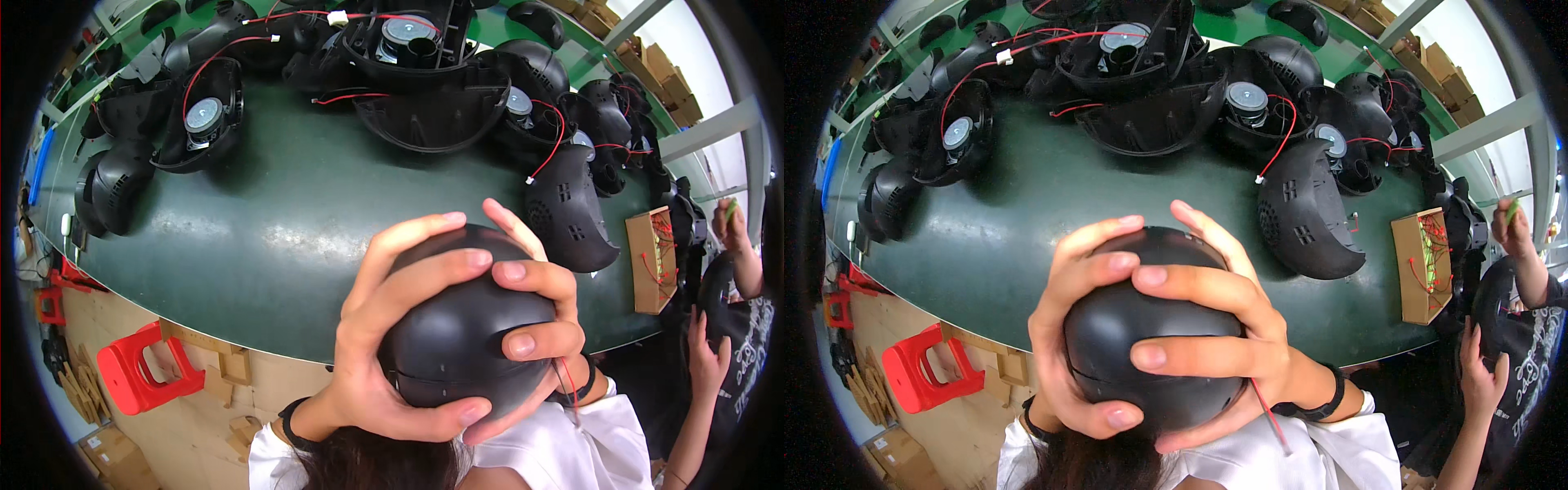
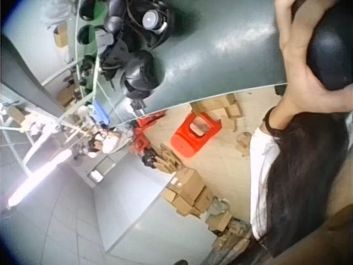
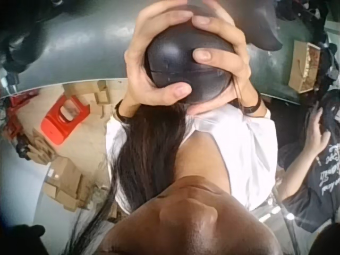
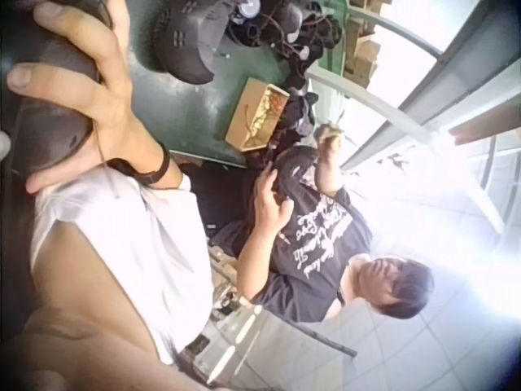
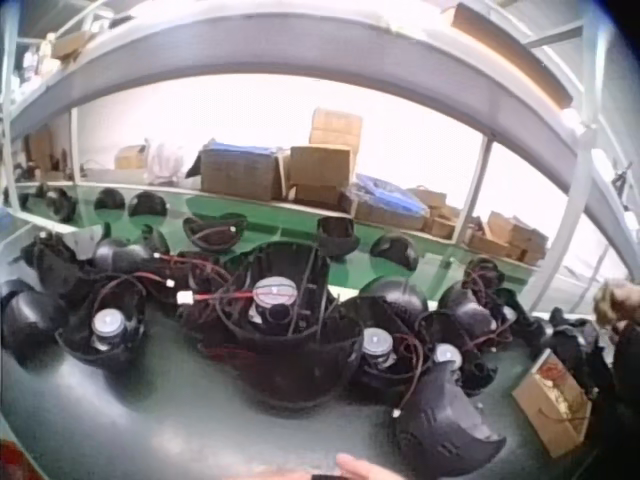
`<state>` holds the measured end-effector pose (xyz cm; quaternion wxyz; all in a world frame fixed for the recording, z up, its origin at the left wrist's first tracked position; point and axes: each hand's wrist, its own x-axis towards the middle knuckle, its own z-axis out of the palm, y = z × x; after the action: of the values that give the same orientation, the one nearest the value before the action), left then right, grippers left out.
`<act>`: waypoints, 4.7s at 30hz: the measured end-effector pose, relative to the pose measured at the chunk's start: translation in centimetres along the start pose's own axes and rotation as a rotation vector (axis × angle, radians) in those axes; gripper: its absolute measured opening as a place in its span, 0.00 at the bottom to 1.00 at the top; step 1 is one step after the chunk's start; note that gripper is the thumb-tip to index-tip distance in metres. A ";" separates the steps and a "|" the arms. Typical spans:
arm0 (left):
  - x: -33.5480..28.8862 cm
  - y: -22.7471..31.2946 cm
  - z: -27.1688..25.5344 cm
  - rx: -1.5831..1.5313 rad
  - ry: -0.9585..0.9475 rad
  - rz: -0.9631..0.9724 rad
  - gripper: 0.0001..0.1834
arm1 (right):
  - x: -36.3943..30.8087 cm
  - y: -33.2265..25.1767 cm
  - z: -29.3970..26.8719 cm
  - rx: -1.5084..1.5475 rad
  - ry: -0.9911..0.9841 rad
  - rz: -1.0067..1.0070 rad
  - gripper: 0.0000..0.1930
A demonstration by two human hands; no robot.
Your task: Assembling batteries and wiring into plastic speaker housings on a production line.
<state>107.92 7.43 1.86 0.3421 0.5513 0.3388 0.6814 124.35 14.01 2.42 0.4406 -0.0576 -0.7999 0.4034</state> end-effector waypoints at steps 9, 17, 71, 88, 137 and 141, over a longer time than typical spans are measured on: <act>0.1 -1.3 -0.6 0.019 -0.104 0.041 0.44 | 0.2 -0.1 0.3 -0.094 0.072 -0.080 0.27; 0.8 -0.3 -0.6 0.098 -0.079 0.047 0.36 | 0.3 -0.4 -0.4 -0.066 0.038 -0.096 0.34; 1.6 -1.4 -2.1 0.274 -0.210 -0.021 0.63 | 2.2 0.8 -3.7 0.162 -0.212 0.223 0.46; 0.5 0.0 -0.8 0.228 -0.115 0.047 0.52 | 3.7 -3.5 -4.5 -0.390 -0.247 0.048 0.24; -3.9 -0.4 -4.5 0.825 -0.084 0.338 0.61 | 3.6 0.6 -0.5 -0.398 -0.290 -0.020 0.65; -2.9 0.7 -2.7 0.999 -0.012 0.155 0.43 | 5.0 2.4 -1.5 -0.464 -0.326 -0.056 0.68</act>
<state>105.64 4.41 0.53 -0.0129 0.6751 0.5797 0.4562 121.82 18.70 4.49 0.2920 -0.0691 -0.9325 0.2010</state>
